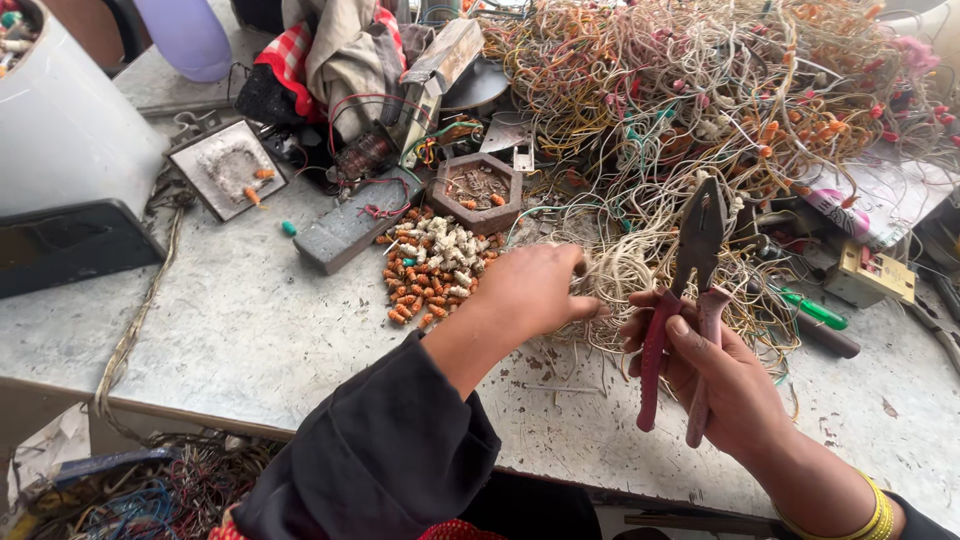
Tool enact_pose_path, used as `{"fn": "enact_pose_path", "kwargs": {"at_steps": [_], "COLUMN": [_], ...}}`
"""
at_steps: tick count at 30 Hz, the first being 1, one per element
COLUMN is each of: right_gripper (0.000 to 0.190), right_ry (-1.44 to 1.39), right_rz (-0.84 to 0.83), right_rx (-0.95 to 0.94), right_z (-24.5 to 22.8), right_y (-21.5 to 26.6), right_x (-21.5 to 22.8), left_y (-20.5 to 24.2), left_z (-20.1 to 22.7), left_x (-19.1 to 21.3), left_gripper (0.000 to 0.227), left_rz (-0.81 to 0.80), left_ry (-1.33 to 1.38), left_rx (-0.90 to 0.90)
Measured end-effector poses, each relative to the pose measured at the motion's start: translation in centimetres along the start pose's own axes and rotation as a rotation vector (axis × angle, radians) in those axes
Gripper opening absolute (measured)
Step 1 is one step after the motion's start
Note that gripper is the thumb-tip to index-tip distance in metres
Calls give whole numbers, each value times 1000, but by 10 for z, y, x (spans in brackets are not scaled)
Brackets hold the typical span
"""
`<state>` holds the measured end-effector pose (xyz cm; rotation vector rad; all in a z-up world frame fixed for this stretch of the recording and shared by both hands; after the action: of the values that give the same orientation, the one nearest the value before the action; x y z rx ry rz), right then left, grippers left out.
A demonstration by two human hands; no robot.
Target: The person uses pliers to cut small beads or connectors from tangled multi-colored wires on a cluttered workbench. The person repeatedly picks up wire segments, cuts off the beads, and drops them onto the table.
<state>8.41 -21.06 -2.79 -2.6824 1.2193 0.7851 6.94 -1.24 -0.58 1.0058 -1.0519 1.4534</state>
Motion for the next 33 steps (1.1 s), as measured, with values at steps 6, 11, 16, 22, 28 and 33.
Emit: {"fn": "enact_pose_path", "kwargs": {"at_steps": [6,11,16,22,28,33], "right_gripper": [46,47,47,48,42,36], "right_ry": [77,64,90,91,24,-145], "right_rz": [103,6,27,66,178,167], "right_rx": [-27,24,79,-26,-47,-38], "right_z": [4,-5,-10,-6,-3,1], "right_y": [-2,2,0,-1,-3,-8], "right_x": [-2,-17,-14,-7,1,6], "left_y": [0,-2,-1,-2,1,2], "left_z": [-6,-8,-8,-1,4,7], "left_x": [7,12,11,10,11,13], "left_gripper": [36,35,34,35,39,36], "left_rz": [56,85,114,101,134,164], "left_ry": [363,429,464,530,617,658], "left_rx": [31,64,29,-23,-65,-85]}}
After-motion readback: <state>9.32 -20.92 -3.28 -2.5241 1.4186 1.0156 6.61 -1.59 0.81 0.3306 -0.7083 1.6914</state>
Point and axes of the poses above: each hand's wrist, its own y-axis away from the middle knuckle, its own x-axis out of the back of the hand, z = x × y, the point moved 7 cm from there along -y, towards the middle knuckle, and after that the axes turned 12 degrees about -y, right-handed, at the moved point
